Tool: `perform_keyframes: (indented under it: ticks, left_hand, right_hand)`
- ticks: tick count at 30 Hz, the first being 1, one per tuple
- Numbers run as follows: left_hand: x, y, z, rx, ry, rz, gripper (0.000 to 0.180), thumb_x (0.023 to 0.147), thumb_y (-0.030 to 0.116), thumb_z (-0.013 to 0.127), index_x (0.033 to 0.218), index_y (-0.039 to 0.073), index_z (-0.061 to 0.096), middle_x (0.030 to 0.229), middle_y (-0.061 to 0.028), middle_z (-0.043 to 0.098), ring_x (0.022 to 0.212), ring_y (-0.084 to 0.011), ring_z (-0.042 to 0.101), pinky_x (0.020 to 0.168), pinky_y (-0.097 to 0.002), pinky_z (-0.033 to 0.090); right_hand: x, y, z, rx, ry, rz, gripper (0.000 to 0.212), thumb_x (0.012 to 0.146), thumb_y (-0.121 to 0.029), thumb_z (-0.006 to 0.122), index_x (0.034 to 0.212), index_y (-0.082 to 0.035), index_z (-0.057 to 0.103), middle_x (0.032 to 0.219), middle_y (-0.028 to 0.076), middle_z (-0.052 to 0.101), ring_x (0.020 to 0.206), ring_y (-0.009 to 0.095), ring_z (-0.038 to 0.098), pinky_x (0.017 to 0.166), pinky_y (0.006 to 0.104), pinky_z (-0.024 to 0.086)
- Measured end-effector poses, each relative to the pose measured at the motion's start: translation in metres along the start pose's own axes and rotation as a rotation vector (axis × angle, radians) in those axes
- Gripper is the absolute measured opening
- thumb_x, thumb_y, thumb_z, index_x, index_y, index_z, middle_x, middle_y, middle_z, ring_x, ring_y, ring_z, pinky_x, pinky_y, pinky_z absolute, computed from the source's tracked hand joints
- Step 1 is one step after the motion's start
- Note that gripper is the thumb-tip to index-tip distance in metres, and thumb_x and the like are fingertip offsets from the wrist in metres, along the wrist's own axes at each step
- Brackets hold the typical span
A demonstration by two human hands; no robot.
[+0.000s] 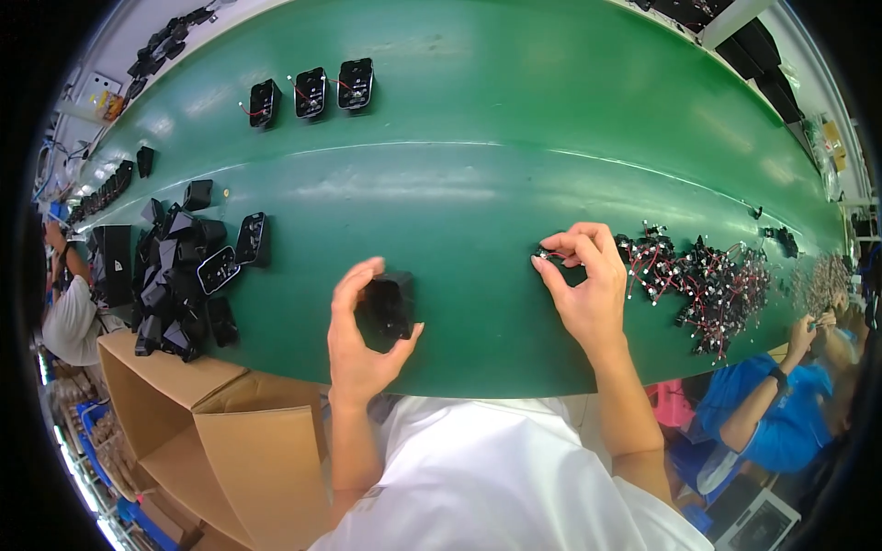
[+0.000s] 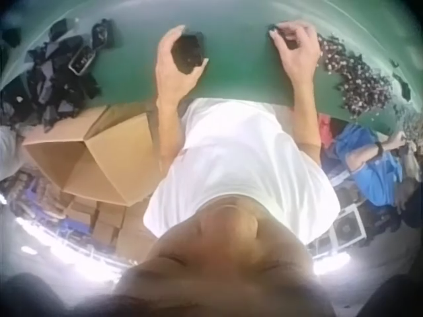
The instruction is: The person assembles small electronic components into plastic housings by hand, taking the components from a cardboard box and inserting them into the housings.
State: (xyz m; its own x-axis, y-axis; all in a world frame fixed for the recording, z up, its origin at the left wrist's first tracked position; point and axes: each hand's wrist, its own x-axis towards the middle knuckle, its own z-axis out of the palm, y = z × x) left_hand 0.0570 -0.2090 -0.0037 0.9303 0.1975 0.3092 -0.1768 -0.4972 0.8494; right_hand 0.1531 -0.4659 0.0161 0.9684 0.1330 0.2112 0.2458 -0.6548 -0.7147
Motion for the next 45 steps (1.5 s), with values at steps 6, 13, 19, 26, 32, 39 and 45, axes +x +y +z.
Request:
perform_keyframes:
  ticks: [6,13,19,26,32,39,45]
  left_hand:
    - [0.005,0.013,0.004,-0.081,-0.110,-0.097,0.077,0.063,0.008,0.090,0.131,0.005,0.054,0.127,-0.0135,0.054,0.105,-0.0246,0.060,0.087,-0.0341,0.050]
    - [0.006,0.013,0.003,-0.253,-0.172,-0.098,0.079,0.064,0.010,0.092,0.134,0.009,0.054,0.127,-0.0133,0.048,0.107,-0.0266,0.057,0.085,-0.0357,0.053]
    - [0.008,0.013,0.007,-0.378,-0.136,-0.052,0.080,0.064,0.011,0.093,0.134,0.008,0.055,0.125,-0.0134,0.048,0.108,-0.0266,0.056,0.085,-0.0370,0.053]
    - [0.007,0.009,0.010,-0.297,-0.046,-0.056,0.077,0.065,0.011,0.093,0.134,0.008,0.058,0.123,-0.0138,0.049,0.107,-0.0265,0.057,0.085,-0.0370,0.055]
    - [0.007,0.015,0.003,-0.364,-0.120,-0.088,0.081,0.064,0.013,0.094,0.137,0.009,0.060,0.123,-0.0124,0.050,0.101,-0.0236,0.060,0.084,-0.0356,0.055]
    - [0.007,0.019,-0.005,-0.312,-0.164,-0.029,0.079,0.065,0.010,0.092,0.137,0.009,0.062,0.124,-0.0122,0.050,0.100,-0.0227,0.062,0.084,-0.0368,0.056]
    - [0.012,0.028,-0.002,-0.418,-0.233,-0.013,0.083,0.063,0.008,0.091,0.139,0.006,0.060,0.124,-0.0119,0.051,0.102,-0.0254,0.062,0.087,-0.0381,0.055]
  right_hand:
    - [0.000,-0.002,-0.001,0.049,-0.030,-0.011,0.012,0.079,0.003,0.078,0.090,0.001,0.072,0.087,0.008,0.069,0.068,0.014,0.065,0.065,0.0259,0.053]
    - [-0.007,-0.066,-0.010,0.257,-0.308,-0.247,0.014,0.075,0.001,0.079,0.086,-0.003,0.071,0.090,0.009,0.068,0.081,0.022,0.066,0.069,0.0320,0.054]
    - [-0.012,-0.085,0.019,0.255,-0.312,-0.410,0.022,0.071,0.003,0.082,0.087,-0.005,0.071,0.092,0.007,0.067,0.081,0.023,0.063,0.066,0.0298,0.053]
    - [-0.025,-0.085,0.028,0.369,-0.372,-0.187,0.019,0.074,0.005,0.079,0.090,-0.001,0.070,0.113,0.014,0.055,0.085,0.021,0.061,0.075,0.0336,0.057]
    - [-0.014,-0.085,0.021,0.282,-0.380,-0.289,0.019,0.073,0.003,0.079,0.089,-0.004,0.071,0.114,0.013,0.056,0.094,0.024,0.059,0.072,0.0326,0.053]
    - [-0.017,-0.085,0.020,0.237,-0.377,-0.346,0.022,0.072,0.003,0.080,0.089,-0.006,0.069,0.112,0.008,0.059,0.097,0.026,0.055,0.064,0.0313,0.048]
    - [-0.032,-0.077,0.020,0.596,-0.415,-0.062,0.008,0.083,0.003,0.069,0.090,-0.001,0.069,0.120,0.014,0.052,0.097,0.019,0.058,0.080,0.0307,0.054]
